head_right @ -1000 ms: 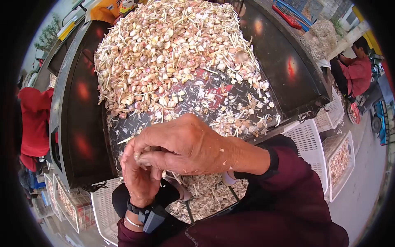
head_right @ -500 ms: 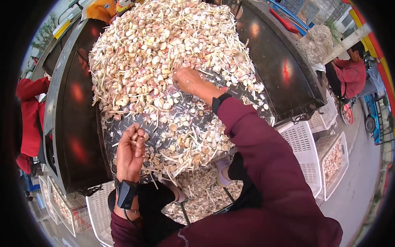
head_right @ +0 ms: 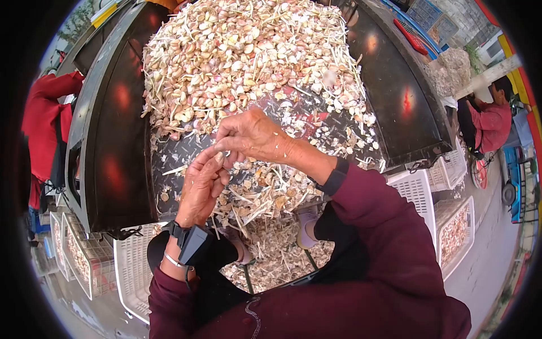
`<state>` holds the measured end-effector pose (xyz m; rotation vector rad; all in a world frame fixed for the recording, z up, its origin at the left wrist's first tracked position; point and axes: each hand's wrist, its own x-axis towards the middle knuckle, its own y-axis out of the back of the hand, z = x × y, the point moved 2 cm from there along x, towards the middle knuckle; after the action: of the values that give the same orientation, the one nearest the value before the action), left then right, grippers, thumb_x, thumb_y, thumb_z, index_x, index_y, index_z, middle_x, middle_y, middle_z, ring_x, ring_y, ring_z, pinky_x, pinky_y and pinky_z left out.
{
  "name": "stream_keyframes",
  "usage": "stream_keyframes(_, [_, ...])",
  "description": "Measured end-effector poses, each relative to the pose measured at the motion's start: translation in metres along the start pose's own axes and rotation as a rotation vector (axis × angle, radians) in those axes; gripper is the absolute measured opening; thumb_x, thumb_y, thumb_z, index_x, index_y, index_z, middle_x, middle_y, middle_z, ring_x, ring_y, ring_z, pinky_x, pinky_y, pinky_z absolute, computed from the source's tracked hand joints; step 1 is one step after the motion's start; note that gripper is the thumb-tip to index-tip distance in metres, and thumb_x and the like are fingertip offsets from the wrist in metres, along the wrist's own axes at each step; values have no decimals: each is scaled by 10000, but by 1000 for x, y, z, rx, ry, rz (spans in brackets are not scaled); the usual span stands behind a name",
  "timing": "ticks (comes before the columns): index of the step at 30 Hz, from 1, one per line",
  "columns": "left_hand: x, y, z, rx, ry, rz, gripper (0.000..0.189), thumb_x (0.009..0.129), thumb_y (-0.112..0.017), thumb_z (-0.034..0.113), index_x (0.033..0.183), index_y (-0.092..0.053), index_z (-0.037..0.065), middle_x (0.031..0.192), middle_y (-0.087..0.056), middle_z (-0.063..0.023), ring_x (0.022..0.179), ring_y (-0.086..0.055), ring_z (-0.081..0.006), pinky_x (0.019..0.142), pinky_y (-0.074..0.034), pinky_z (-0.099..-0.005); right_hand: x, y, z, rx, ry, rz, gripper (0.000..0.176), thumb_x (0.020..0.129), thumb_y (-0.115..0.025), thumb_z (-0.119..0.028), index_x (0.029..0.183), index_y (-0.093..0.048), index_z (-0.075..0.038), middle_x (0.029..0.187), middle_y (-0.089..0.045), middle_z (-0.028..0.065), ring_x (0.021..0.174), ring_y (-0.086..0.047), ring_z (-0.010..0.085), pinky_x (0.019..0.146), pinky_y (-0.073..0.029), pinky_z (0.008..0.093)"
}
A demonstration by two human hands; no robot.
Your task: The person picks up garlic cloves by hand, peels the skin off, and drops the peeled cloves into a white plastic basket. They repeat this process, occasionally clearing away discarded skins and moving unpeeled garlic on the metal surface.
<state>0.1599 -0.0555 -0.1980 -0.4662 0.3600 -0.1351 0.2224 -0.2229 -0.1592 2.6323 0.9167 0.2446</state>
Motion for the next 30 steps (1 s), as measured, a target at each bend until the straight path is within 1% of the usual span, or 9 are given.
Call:
stream_keyframes(6, [-17,-17,-19,351,-251,16,253,883,-657,139,1088,-623,-6,760,-642,-11,528,-467,-30,474,-362,-173,-36,-20,-1,364,-245,55,212,941,-516,-123,1095,-549,19,671,-614,66,532,-660,145,401,-486,215])
stream_keyframes(11, [-22,-19,-23,336,-41,-183,181,904,-613,131,1013,-628,-13,706,-607,-7,519,-478,-41,465,-370,-188,-60,-5,4,607,-387,-9,205,901,-519,-70,1072,-542,39,680,-625,90,516,-659,160,397,-490,219])
stream_keyframes(15, [-16,-16,-32,-38,145,-142,121,927,-581,134,992,-605,35,721,-604,-9,508,-482,-43,438,-356,-170,-54,-1,24,479,-367,79,237,874,-573,-87,1081,-568,29,728,-634,109,550,-665,171,408,-466,229])
stream_keyframes(17, [-15,-9,-28,-57,136,-135,116,938,-577,139,994,-591,38,737,-608,-17,515,-485,-43,434,-357,-153,-44,-4,27,-570,204,191,263,874,-617,-152,1098,-593,-18,757,-637,120,613,-670,219,506,-499,305])
stream_keyframes(18, [-12,-5,-26,-57,127,-75,123,947,-571,156,987,-591,42,728,-609,-20,497,-481,-39,403,-314,-147,-39,-4,17,-451,86,163,301,861,-646,-219,1107,-605,-52,797,-640,143,651,-654,288,609,-498,381])
stream_keyframes(21, [-8,2,-25,-80,92,-18,134,963,-552,170,982,-590,42,712,-608,-29,479,-486,-45,359,-268,-140,-36,-23,-20,0,-189,-106,333,869,-644,-239,1128,-600,-34,793,-646,146,647,-651,283,611,-504,375])
stream_keyframes(23, [-11,0,-17,-67,175,-25,130,965,-546,167,975,-585,43,710,-610,-33,482,-493,-53,361,-267,-136,-36,-29,-4,-208,-71,-98,309,897,-626,-222,1139,-601,-32,789,-658,107,641,-662,203,571,-522,318])
stream_keyframes(25, [-12,4,-9,-38,165,-64,141,961,-546,154,1000,-604,31,699,-606,-30,485,-487,-55,376,-288,-148,-39,-31,5,208,-168,-15,260,917,-597,-173,1134,-599,-29,776,-656,72,653,-662,144,559,-534,270])
stream_keyframes(30, [-7,25,25,814,-255,96,282,838,-676,147,1052,-650,-36,615,-583,-25,506,-481,-67,465,-374,-239,-60,-5,-2,336,-205,197,147,904,-576,-95,976,-603,31,744,-643,74,645,-662,123,533,-523,246])
